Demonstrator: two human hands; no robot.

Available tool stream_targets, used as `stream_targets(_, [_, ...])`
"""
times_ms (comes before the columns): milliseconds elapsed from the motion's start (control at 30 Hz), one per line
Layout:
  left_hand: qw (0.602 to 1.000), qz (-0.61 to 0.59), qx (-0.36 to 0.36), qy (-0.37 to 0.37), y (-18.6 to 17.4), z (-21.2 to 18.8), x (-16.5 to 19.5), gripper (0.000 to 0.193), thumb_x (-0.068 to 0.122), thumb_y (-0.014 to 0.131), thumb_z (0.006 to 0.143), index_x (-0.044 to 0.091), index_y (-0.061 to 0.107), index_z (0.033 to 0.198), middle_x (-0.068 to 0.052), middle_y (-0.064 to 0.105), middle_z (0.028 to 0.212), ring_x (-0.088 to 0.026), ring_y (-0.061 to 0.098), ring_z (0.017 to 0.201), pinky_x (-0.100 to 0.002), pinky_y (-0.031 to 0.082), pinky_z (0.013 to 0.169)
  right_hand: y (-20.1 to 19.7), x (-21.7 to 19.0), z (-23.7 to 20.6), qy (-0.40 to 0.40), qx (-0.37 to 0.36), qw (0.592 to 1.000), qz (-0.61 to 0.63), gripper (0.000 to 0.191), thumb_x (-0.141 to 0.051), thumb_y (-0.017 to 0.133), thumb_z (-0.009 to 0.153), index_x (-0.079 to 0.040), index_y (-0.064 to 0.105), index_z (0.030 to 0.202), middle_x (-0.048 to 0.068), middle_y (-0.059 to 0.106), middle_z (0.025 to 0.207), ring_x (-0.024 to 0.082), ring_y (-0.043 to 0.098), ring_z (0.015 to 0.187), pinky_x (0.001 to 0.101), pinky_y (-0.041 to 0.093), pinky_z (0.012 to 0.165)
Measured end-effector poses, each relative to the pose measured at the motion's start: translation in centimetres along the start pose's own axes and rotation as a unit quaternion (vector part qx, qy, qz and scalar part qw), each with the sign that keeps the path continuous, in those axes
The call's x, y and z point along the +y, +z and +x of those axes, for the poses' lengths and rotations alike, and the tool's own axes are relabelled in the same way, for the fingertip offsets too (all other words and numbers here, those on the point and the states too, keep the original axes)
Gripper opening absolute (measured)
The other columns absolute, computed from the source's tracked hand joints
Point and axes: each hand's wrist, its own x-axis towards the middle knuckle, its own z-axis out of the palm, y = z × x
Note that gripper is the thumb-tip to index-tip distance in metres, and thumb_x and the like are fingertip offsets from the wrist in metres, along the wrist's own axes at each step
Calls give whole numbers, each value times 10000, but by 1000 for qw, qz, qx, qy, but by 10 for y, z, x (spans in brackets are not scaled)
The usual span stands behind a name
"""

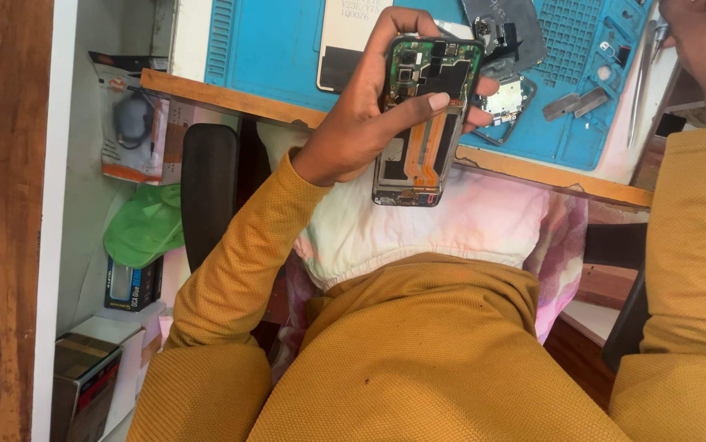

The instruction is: The person uses a screwdriver to remove screws from a disassembled smartphone motherboard. They then place a black rectangular component onto the phone's internal frame and press it down with their fingers to secure it.

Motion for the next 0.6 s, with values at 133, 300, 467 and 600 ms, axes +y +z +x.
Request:
stream_targets(133, [993,108,19,48,1,1,-3,417,16,596,1133,157,315,1407,-122,570,1377,-250,665,1286,-396,590,1138,-2,-1,-2,-17,-1,1000,6,235,-162,591,1089,26,652,963,62,671,819,106,659,712,296,500,675])
stream_targets(300, [988,139,39,48,1,3,-5,433,52,658,1143,125,332,1418,-82,606,1345,-206,660,1311,-369,584,1134,-2,-3,-2,18,6,999,-44,312,-258,605,1156,-6,705,1000,87,648,790,141,636,674,314,478,581])
stream_targets(467, [997,67,0,35,4,4,2,363,61,608,1151,140,351,1397,-146,632,1381,-244,690,1283,-391,573,1130,-3,-1,-2,-21,6,999,-36,270,-196,586,1112,27,700,1010,111,690,817,162,684,761,316,530,672])
stream_targets(600, [998,56,-17,36,6,5,8,344,33,587,1176,140,357,1408,-190,633,1398,-277,692,1287,-407,582,1138,-3,4,0,9,4,999,-43,256,-205,583,1101,12,716,1079,104,686,802,166,679,730,327,527,646])
